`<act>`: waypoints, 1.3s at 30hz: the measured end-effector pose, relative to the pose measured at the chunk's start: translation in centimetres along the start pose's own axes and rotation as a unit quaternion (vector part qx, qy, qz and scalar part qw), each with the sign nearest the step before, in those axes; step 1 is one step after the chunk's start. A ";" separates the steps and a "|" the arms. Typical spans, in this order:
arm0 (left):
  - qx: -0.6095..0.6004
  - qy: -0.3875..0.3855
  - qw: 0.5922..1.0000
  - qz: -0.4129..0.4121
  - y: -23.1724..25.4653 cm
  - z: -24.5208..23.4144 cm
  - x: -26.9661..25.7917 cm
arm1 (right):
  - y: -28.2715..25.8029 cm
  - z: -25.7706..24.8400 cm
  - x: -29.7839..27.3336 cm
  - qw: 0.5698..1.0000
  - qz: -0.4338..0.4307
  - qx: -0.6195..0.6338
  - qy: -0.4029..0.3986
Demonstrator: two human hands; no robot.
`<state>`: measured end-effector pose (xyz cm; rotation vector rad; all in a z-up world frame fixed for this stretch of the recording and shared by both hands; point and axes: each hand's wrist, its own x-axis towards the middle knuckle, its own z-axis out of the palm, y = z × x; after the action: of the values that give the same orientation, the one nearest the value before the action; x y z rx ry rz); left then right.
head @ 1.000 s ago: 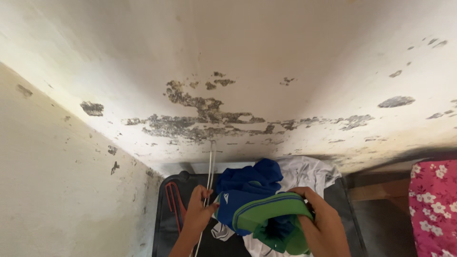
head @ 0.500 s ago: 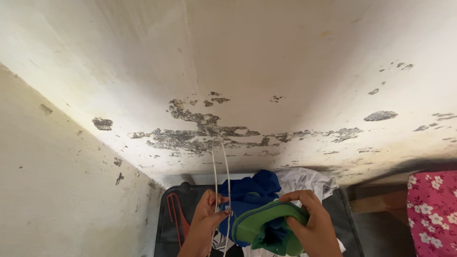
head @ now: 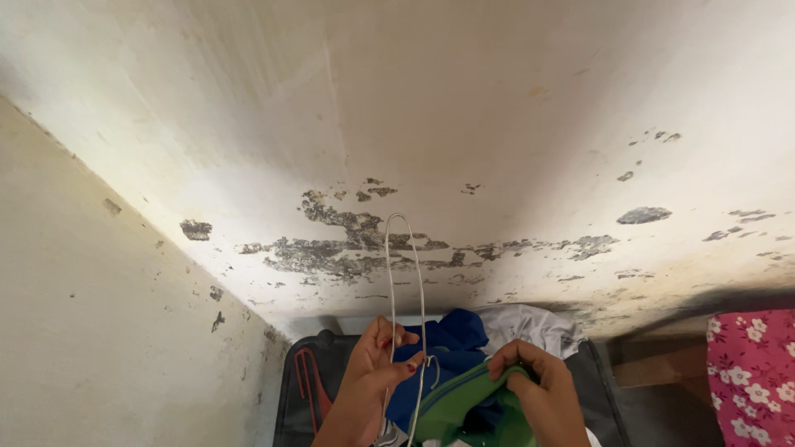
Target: The person places a blue and green polo shirt onto a metal hanger, adjusts the collar and shoulders, and hangs it on a wall-mounted hook.
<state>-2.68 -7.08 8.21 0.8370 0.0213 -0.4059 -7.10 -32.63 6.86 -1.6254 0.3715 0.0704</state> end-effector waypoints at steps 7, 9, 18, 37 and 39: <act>0.014 0.011 1.000 -0.013 3.1 2.7 -0.6 | -1.0 0.1 -0.2 0.999 0.027 -0.046 -0.009; -0.006 -0.004 1.000 0.003 3.6 3.5 -0.6 | -1.9 0.6 -0.4 0.998 0.014 -0.053 -0.030; -0.060 -0.045 0.996 0.042 5.0 6.7 -0.9 | -6.7 3.1 -2.6 0.970 0.021 -0.242 -0.031; -0.150 -0.043 0.985 0.069 3.9 9.9 -1.4 | -3.1 2.3 -1.8 0.992 0.007 -0.025 -0.121; -0.130 -0.042 0.987 0.084 3.7 9.8 -1.6 | -3.6 1.6 -1.6 0.993 -0.044 -0.004 -0.106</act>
<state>-4.24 -11.44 17.79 0.5587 -0.0734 -0.2713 -7.34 -30.64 10.56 -1.6215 0.1372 0.1756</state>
